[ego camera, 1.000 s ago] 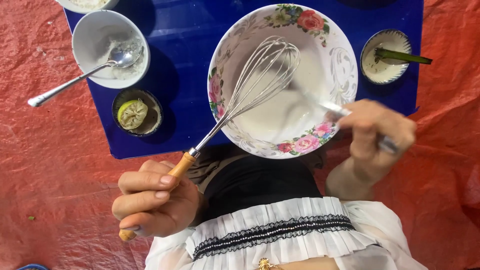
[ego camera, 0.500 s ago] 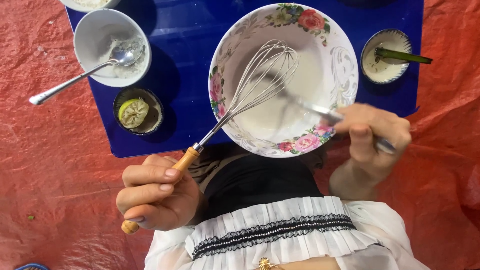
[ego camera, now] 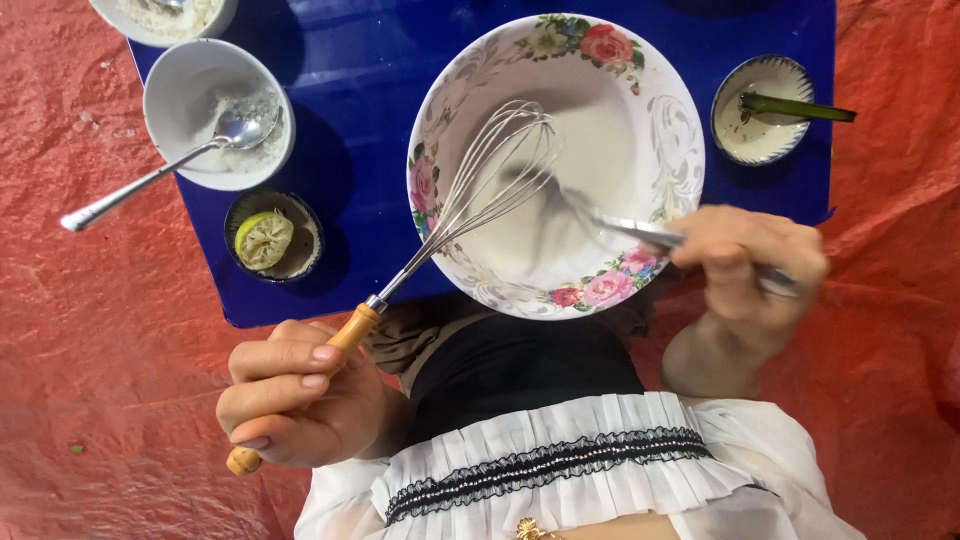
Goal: Stirring a liquid mixture in a bowl using a spoon and then a whisk.
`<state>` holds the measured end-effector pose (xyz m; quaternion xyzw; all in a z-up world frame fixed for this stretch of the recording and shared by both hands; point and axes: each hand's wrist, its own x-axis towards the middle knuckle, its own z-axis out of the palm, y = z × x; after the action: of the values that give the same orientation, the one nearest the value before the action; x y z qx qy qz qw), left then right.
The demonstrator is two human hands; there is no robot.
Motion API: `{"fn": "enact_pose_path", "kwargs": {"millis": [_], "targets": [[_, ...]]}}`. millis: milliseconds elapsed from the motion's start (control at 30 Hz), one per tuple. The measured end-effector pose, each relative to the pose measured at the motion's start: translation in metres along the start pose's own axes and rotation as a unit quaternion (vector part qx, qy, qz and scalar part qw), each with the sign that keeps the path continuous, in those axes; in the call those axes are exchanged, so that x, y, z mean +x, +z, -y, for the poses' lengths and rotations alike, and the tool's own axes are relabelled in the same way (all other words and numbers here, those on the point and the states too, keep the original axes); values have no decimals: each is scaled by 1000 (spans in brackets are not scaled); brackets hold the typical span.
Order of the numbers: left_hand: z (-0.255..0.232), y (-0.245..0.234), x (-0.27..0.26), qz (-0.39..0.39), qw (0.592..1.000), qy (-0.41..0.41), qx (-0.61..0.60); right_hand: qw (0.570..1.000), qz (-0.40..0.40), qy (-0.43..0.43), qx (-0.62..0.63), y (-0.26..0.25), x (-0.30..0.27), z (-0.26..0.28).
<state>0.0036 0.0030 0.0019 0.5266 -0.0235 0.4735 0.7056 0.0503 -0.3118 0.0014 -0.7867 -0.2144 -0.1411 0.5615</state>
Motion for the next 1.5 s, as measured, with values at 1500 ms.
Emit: {"fn": "enact_pose_path", "kwargs": {"millis": [1500], "targets": [[-4,-11,-3,-62,995,41,67,986,116,106,53,10,26,20]]}}
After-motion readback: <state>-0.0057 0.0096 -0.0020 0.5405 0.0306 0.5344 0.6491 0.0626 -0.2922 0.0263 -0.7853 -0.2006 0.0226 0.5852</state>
